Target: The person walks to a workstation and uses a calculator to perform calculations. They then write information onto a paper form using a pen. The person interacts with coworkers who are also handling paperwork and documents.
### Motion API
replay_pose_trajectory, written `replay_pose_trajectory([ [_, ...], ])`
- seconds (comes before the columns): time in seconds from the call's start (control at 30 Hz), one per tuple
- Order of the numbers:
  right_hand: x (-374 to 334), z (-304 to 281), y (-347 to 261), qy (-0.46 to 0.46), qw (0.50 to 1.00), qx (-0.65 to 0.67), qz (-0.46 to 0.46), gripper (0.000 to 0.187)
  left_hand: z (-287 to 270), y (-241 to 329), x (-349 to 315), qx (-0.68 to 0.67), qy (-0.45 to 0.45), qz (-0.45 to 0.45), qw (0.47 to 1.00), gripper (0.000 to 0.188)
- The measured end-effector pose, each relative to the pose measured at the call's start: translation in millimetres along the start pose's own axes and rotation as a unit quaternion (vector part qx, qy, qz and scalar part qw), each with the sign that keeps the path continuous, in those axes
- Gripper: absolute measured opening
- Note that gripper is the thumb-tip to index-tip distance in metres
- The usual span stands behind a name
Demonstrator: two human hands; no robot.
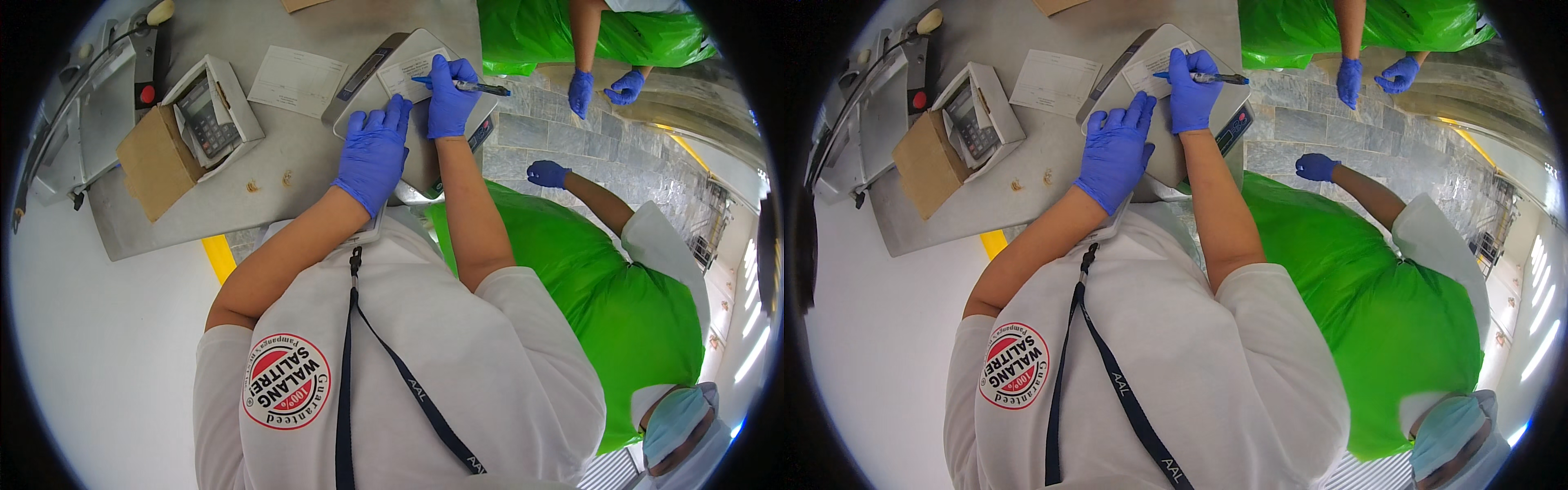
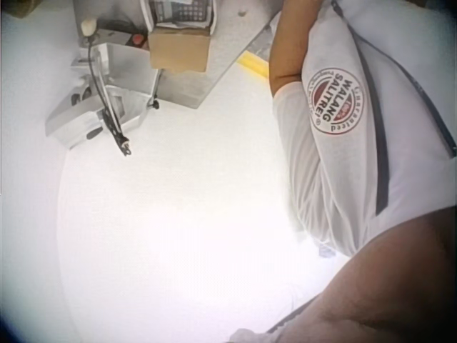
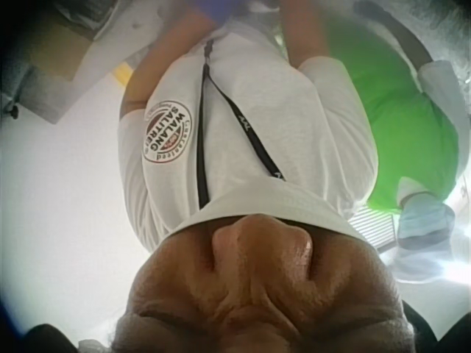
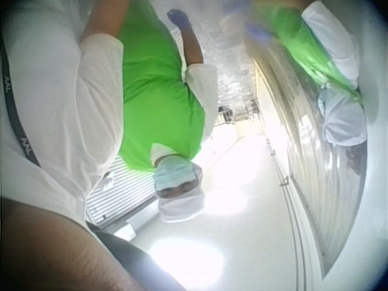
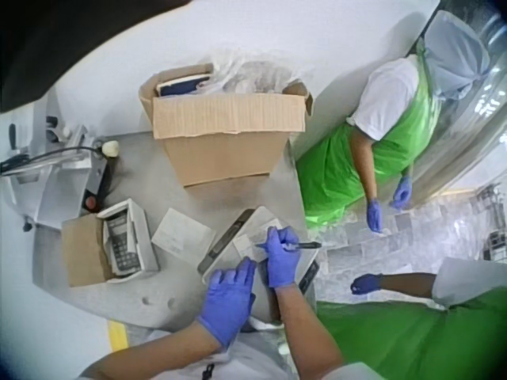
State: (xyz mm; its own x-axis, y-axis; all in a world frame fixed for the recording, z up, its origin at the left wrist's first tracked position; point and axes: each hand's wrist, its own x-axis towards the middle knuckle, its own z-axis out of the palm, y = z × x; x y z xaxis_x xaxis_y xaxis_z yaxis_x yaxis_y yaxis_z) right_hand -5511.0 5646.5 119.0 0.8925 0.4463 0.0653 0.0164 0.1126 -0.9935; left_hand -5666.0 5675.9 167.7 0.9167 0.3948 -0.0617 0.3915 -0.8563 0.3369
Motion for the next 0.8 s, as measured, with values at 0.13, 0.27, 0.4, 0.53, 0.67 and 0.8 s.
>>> replay_pose_trajectory([
  [0.13,-0.4,4.0,7.0,0.005,1.0,-0.019,-0.021,0.032,-1.2,1.3,1.1,0.006,-0.008,-0.001,1.0,0.072],
  [0.27,-6.1,5.9,4.5,-0.02,0.995,-0.083,-0.046,0.032,-0.3,0.2,0.7,0.014,-0.01,0.0,1.0,0.073],
  [0.4,-8.6,8.1,3.8,-0.016,0.995,-0.079,-0.059,0.032,0.5,-0.1,-0.1,0.02,-0.012,0.003,1.0,0.072],
  [0.53,-8.6,10.1,-1.5,-0.03,0.995,-0.081,-0.058,0.032,-0.8,0.5,-0.3,0.022,-0.009,0.002,1.0,0.071],
  [0.67,-8.8,10.1,0.8,-0.028,0.995,-0.068,-0.063,0.032,-1.1,-0.7,-0.2,0.019,-0.009,0.006,1.0,0.071],
  [0.8,-7.8,8.9,1.1,-0.03,0.994,-0.077,-0.077,0.032,-1.5,-0.4,-0.8,0.017,-0.009,0.005,1.0,0.07],
])
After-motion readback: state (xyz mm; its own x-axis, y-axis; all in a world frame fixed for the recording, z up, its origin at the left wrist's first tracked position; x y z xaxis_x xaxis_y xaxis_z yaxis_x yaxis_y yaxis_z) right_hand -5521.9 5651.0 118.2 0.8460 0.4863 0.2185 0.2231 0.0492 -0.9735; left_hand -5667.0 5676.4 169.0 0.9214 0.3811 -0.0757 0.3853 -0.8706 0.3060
